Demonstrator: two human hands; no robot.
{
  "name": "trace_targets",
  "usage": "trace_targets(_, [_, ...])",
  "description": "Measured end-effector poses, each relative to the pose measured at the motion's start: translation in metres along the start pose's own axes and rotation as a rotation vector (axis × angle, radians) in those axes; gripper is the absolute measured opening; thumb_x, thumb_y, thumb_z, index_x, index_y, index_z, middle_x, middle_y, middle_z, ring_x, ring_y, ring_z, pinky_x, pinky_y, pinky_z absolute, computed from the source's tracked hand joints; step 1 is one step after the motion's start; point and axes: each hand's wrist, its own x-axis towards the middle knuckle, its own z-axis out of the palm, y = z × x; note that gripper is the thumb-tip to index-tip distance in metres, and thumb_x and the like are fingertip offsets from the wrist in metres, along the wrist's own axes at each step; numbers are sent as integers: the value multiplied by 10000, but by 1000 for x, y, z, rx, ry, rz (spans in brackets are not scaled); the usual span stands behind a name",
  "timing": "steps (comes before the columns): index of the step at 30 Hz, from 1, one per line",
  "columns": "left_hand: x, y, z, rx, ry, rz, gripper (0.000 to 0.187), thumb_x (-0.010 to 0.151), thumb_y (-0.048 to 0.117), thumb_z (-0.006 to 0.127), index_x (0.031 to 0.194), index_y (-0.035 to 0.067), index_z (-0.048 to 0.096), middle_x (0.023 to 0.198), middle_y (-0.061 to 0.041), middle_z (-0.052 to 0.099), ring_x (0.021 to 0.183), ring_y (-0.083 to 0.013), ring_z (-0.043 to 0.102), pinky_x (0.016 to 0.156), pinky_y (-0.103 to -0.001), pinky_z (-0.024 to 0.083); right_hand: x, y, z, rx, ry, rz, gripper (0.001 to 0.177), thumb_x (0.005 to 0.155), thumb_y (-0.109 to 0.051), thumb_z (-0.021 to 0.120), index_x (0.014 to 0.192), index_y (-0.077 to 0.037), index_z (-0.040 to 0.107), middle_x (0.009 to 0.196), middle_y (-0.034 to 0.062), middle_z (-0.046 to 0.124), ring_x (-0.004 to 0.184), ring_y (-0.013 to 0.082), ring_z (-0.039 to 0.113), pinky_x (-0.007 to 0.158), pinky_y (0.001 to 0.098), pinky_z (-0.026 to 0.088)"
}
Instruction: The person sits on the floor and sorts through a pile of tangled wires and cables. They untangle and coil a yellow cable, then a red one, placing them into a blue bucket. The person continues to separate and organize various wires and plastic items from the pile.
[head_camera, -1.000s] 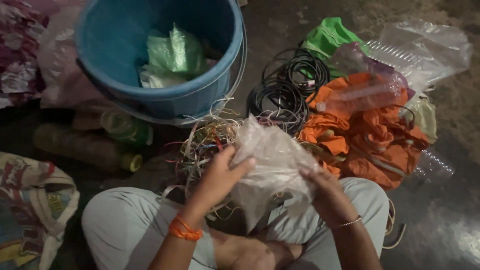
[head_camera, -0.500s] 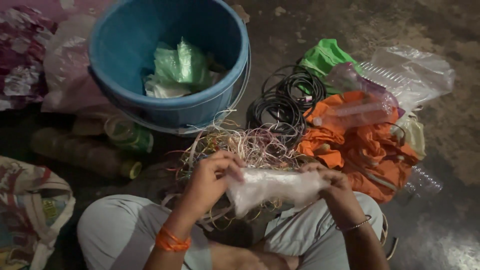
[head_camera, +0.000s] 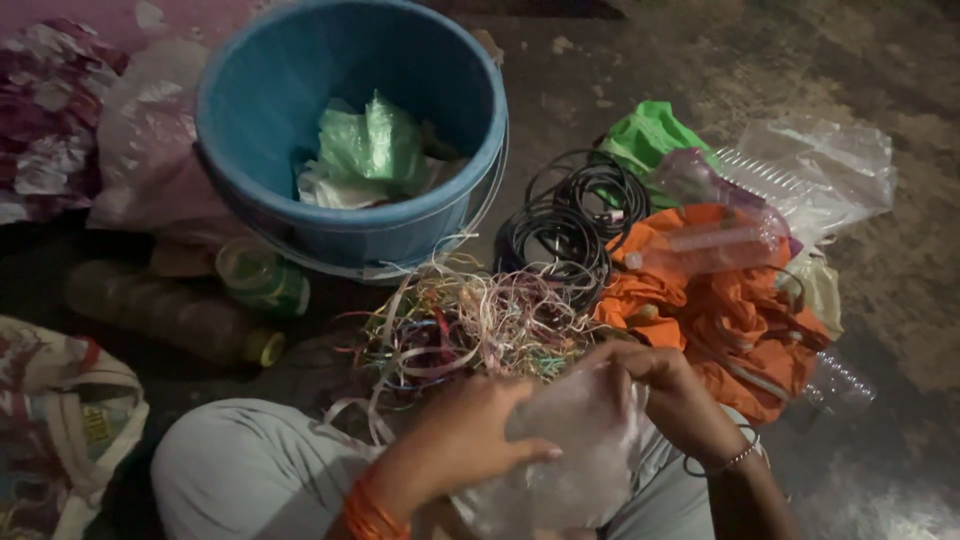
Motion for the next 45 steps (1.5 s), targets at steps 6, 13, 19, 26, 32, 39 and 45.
trace_targets(6, [3,-21,3,6,210,-274,296,946,333,653,1008,55,732,943,-210,747,863,-339,724,790,-442,557,9,-24,-20,151,478,28,345,725,242,389,817,-24,589,1256,75,723,1146,223,732,861,403,608])
trace_targets(13, [7,-42,22,29,473,-78,228,934,151,637,1050,-36,697,1082,-231,645,994,-379,654,864,-445,503,-11,-45,75,-718,455,-353,406,685,97,680,1034,-110,676,1249,59,699,1192,267,675,991,399,535])
trace_targets(19, [12,-26,31,-553,326,-21,481,874,172,716,1309,15,586,1175,-172,740,1101,-314,724,915,-382,554,12,-52,109,-939,308,-431,981,547,-180,860,1429,-41,453,1445,183,542,1371,361,461,1131,574,316])
trace_targets(26, [-6,-6,-2,-286,556,-8,667,665,292,884,1202,25,594,1157,-122,712,1100,-279,688,921,-396,522,8,-47,77,-729,351,47,417,745,-209,829,1123,-71,719,948,135,761,853,264,757,754,387,581])
trace_targets(32, [-13,5,-1,12,518,154,578,727,391,895,1121,37,663,1182,-150,687,1167,-332,621,977,-443,448,5,-49,72,-613,271,307,369,803,-272,834,1119,-97,755,800,102,795,641,200,778,626,356,592])
trace_targets(39, [-6,6,11,3,343,21,376,821,232,787,1164,104,701,1153,-113,706,1117,-305,646,986,-422,470,2,-55,83,-470,250,-25,948,670,-97,891,1484,-101,405,1388,135,573,1276,239,567,1013,398,475])
trace_targets(45, [-11,-1,10,304,436,114,343,912,21,602,1201,129,753,1005,-133,652,1012,-281,630,887,-404,489,-6,-41,62,-338,284,-159,1064,714,-216,860,1564,-68,238,1592,172,374,1473,307,355,1163,486,296])
